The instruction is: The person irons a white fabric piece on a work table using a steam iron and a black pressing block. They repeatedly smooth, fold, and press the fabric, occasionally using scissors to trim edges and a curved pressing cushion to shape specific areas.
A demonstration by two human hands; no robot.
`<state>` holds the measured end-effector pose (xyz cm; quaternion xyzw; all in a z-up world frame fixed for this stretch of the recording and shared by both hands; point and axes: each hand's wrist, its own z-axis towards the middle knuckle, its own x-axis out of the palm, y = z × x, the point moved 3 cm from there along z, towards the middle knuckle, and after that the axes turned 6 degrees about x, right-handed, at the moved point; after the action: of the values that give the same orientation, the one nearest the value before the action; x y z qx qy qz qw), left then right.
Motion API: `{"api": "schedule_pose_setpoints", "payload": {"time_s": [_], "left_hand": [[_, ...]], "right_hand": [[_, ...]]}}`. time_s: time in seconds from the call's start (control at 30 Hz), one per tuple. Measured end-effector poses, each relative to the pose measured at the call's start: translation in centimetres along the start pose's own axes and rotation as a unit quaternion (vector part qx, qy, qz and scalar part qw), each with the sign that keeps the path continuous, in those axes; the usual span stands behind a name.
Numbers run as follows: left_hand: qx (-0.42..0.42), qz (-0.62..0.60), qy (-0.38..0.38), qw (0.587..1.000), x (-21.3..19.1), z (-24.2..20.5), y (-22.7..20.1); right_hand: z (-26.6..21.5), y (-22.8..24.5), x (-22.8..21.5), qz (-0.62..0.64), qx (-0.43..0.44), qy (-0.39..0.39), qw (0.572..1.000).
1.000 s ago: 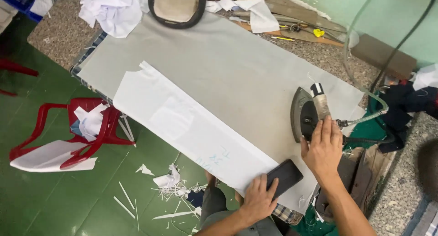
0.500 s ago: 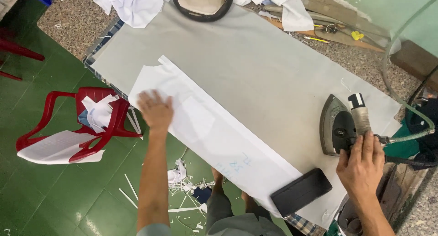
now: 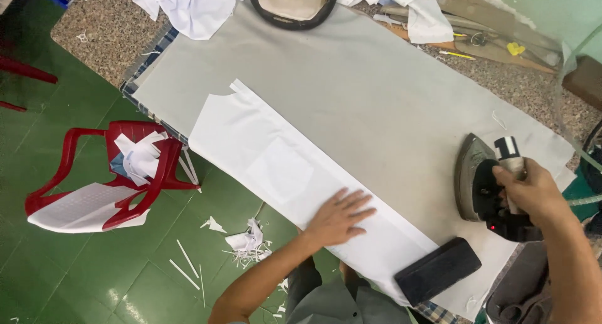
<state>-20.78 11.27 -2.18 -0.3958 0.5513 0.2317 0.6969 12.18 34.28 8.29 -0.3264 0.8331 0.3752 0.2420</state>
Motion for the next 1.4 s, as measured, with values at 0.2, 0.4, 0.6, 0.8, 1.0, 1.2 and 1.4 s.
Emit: {"api": "schedule_pose_setpoints", "payload": {"time_s": [0.2, 0.4, 0.6, 0.8, 1.0, 1.2, 1.4], "left_hand": [[-0.180, 0.123, -0.130, 0.967, -4.2, -7.3, 15.4], [-0.251, 0.094, -0.078, 0.960, -5.0, -10.0, 21.3], [-0.296, 0.061, -0.064, 0.951, -7.4, -11.3, 25.5], [-0.340, 0.037, -0.053, 0.938, -9.5, -12.6, 29.3], [-0.353, 0.012, -0.019, 0.936, -9.5, -12.5, 29.8], [-0.344, 0.029, -0.022, 0.938, -9.6, -12.5, 29.6], [-0.335, 0.054, -0.049, 0.939, -8.7, -12.7, 29.9]], "right_hand": [[-11.1, 8.7, 5.0, -0.258, -0.083, 0.030, 0.962], [-14.3, 9.1, 16.4, -0.337, -0.321, 0.000, 0.885], [-16.3, 13.4, 22.0, -0.386, -0.374, 0.048, 0.842], [-16.6, 18.6, 27.2, -0.379, -0.488, 0.006, 0.787], [-16.9, 22.7, 30.4, -0.374, -0.522, 0.017, 0.766], [-16.6, 22.8, 29.9, -0.390, -0.499, 0.093, 0.769], [-17.4, 20.9, 28.5, -0.335, -0.297, 0.120, 0.886]]}}
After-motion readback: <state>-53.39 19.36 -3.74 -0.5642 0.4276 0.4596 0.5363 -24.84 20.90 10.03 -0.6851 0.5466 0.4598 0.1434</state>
